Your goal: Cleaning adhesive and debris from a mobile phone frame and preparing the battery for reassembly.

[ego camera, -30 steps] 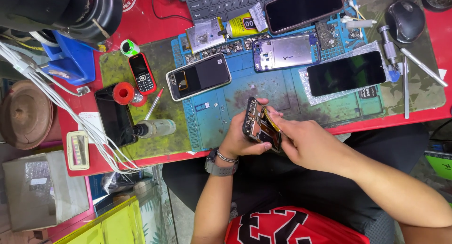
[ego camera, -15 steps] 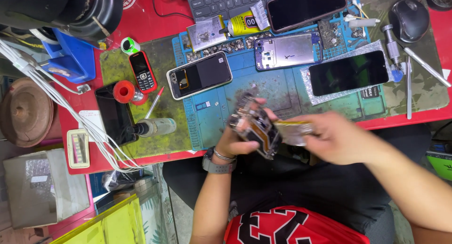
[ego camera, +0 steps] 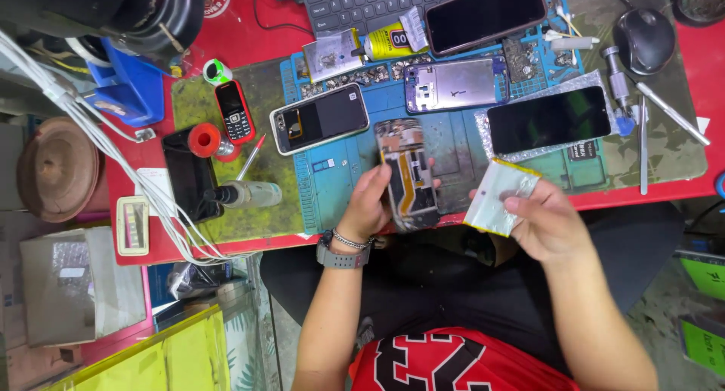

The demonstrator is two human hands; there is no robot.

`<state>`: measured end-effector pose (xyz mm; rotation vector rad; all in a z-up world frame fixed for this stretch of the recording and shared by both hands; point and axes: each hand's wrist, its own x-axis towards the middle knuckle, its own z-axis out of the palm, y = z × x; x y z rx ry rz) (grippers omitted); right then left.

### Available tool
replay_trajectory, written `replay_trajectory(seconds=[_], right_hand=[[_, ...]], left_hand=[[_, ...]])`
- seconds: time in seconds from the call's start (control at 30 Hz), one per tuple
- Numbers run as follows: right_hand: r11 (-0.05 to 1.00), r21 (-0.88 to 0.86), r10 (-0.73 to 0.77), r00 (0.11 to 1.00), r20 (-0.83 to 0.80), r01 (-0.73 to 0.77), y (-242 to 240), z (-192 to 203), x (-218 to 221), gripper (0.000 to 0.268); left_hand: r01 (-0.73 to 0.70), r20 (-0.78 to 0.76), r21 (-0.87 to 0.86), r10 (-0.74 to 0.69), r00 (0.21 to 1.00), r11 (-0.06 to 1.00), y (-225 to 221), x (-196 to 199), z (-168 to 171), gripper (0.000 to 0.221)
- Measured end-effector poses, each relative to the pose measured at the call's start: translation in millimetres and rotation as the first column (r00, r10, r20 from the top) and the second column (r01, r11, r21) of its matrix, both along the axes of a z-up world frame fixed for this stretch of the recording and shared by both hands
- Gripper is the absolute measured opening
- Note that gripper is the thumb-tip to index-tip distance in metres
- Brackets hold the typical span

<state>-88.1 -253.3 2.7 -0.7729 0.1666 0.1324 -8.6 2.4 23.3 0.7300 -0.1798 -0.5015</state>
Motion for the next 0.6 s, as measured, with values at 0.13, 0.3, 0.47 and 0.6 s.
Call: replay_trajectory(seconds=[0.13,0.3,0.47,0.6], right_hand=[[0.993,0.026,-0.114,0.993,-0.021,0.114,4,-30,-15,0.034],[0.985,-0.045,-0.166,0.985,-0.036,0.164,12,-30,-16,0.026],[0.958,-0.158,-0.248,0.968,-0.038,0.24,30,-15,-8,0.033],[0.895,-0.323,-0.346,0.936,-0.067,0.308,44,-2,-4,0.041]], left_hand=[[-0.146,0.022,0.372,0.149,0.989,0.917,3,6,-18,0.034],[-0.207,0.181,0.77,0.104,0.978,0.603,22,4,-10,0.022],[-0.216,0.202,0.893,0.078,0.976,0.395,40,-8,6,0.021],[-0.191,0.187,0.921,0.047,0.981,0.338,55,-22,20,0.023]])
